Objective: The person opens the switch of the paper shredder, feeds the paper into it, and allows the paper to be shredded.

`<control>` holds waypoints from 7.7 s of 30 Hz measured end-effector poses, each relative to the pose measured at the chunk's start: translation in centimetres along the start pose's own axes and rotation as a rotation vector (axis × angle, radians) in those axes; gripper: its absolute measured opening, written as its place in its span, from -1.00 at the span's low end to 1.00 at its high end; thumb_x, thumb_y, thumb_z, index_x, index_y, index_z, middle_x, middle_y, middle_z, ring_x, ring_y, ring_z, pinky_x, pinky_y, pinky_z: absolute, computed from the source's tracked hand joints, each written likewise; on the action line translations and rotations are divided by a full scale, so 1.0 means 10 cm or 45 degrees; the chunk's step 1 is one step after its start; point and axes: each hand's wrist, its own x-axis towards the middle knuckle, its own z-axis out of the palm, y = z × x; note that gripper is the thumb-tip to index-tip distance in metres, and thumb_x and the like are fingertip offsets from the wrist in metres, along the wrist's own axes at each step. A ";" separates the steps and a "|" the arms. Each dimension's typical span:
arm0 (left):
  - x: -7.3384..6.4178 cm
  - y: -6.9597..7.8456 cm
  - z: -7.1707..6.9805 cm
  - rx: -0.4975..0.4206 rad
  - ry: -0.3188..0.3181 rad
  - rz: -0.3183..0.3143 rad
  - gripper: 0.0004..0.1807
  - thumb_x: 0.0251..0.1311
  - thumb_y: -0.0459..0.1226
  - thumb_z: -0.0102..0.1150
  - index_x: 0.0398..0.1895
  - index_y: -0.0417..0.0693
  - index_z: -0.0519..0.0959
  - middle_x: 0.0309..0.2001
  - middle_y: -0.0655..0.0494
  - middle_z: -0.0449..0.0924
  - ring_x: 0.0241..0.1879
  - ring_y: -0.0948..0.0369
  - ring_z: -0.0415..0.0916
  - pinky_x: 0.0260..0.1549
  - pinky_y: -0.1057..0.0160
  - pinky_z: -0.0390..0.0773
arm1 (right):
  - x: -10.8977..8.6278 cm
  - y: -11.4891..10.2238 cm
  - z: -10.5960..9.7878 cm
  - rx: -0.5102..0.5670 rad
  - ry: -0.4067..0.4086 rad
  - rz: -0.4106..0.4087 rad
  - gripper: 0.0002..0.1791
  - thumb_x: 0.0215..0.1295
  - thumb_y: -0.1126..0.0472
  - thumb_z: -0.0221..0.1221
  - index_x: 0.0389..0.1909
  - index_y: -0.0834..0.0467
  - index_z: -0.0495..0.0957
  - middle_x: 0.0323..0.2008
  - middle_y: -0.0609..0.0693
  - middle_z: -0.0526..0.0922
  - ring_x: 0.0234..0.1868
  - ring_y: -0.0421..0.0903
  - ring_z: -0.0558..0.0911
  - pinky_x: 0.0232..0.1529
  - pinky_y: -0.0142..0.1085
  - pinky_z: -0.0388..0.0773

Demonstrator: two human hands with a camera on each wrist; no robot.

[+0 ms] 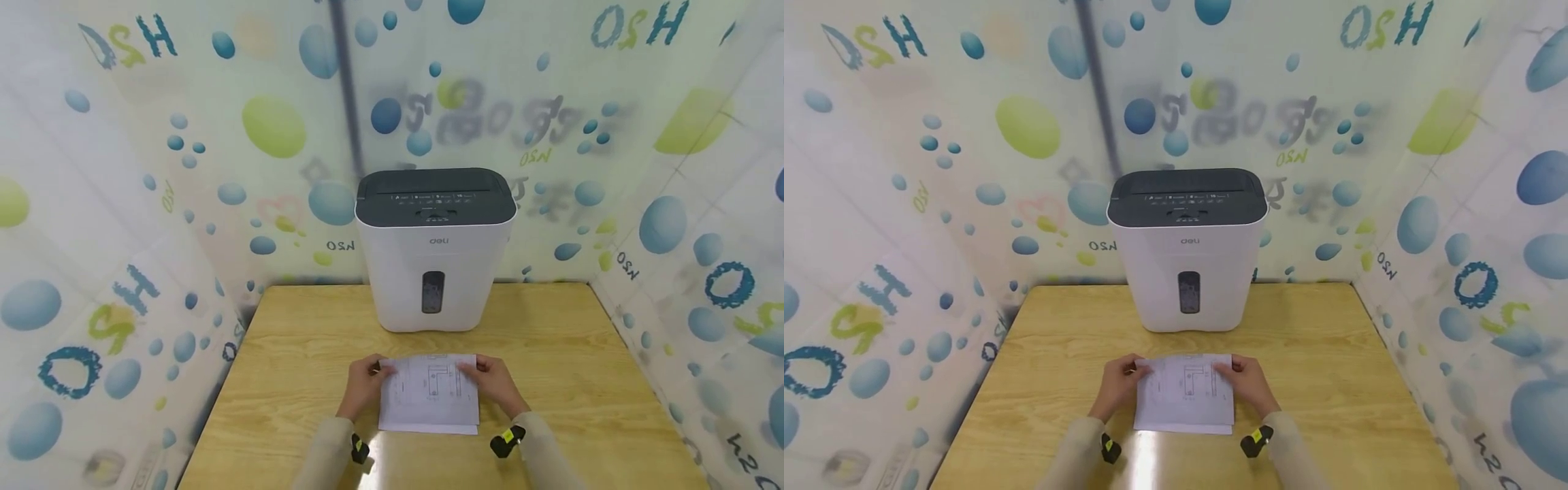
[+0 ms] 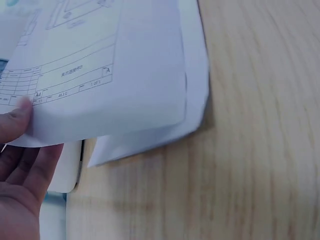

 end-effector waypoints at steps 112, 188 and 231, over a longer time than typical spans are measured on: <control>1.46 2.17 -1.04 0.079 0.278 0.613 -0.90 0.29 -0.31 0.36 -0.34 -0.15 0.79 -0.36 -0.05 0.80 -0.35 0.15 0.74 -0.38 0.51 0.57 | 0.13 -2.52 -1.12 -0.186 0.256 -0.790 -0.75 0.36 0.03 0.35 -0.22 0.14 0.81 -0.29 0.15 0.80 -0.62 -0.17 0.26 -0.49 -0.32 0.20; 2.91 3.15 -1.36 0.139 0.179 0.450 -0.81 0.42 -0.23 0.24 -0.24 -0.16 0.75 -0.19 -0.05 0.79 -0.29 0.24 0.64 -0.26 0.37 0.47 | 1.07 -3.89 -1.67 -0.160 0.328 -0.703 -0.66 0.32 0.00 0.36 -0.03 0.12 0.77 -0.18 -0.18 0.80 -0.20 -0.27 0.78 0.18 -0.22 0.64; 3.02 2.97 -1.30 0.348 0.053 0.354 -0.77 0.44 -0.21 0.20 -0.29 -0.20 0.68 -0.27 -0.05 0.68 -0.31 0.17 0.47 -0.34 0.31 0.43 | 1.21 -3.72 -1.65 -0.357 0.297 -0.596 -0.59 0.37 -0.05 0.31 0.08 0.13 0.74 0.04 0.07 0.79 -0.07 -0.13 0.80 0.27 -0.11 0.58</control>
